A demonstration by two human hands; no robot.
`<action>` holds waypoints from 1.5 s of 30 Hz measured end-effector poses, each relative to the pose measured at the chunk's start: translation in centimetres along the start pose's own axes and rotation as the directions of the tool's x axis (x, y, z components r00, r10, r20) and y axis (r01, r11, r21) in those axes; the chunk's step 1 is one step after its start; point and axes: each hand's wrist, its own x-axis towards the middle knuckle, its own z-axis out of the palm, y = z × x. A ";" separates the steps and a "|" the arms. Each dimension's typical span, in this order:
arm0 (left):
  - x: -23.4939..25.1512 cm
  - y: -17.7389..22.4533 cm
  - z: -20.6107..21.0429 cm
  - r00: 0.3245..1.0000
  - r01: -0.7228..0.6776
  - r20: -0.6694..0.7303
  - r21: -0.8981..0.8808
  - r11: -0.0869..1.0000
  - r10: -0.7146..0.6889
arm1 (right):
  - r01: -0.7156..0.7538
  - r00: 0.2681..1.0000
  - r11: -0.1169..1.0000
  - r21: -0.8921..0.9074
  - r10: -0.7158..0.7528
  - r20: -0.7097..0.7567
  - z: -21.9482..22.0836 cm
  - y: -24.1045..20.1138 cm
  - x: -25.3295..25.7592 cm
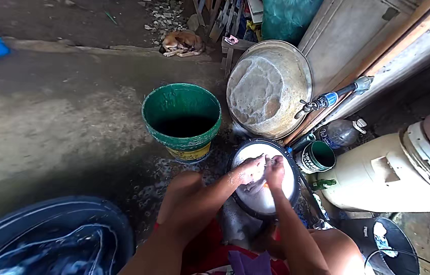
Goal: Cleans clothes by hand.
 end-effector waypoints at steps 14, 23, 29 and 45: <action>-1.2 -2.2 -0.3 0.989 -0.146 -0.007 -0.127 0.981 0.146 | 0.209 0.976 0.940 -0.271 -0.183 0.117 0.4 -4.3 -2.5; -0.5 -3.7 -1.8 0.957 -0.290 0.050 0.070 0.954 0.287 | 0.438 0.877 0.771 -0.462 -0.479 0.032 2.6 -3.3 -3.2; -2.1 -1.1 1.8 0.989 0.029 -0.147 0.018 0.999 -0.026 | 0.103 0.994 0.893 -0.439 -0.112 0.004 -0.2 -2.8 -0.3; 1.9 -1.0 -3.5 0.936 0.032 -0.339 -0.196 0.980 -0.098 | -0.137 0.911 0.930 0.342 -0.017 0.413 -4.7 3.5 1.6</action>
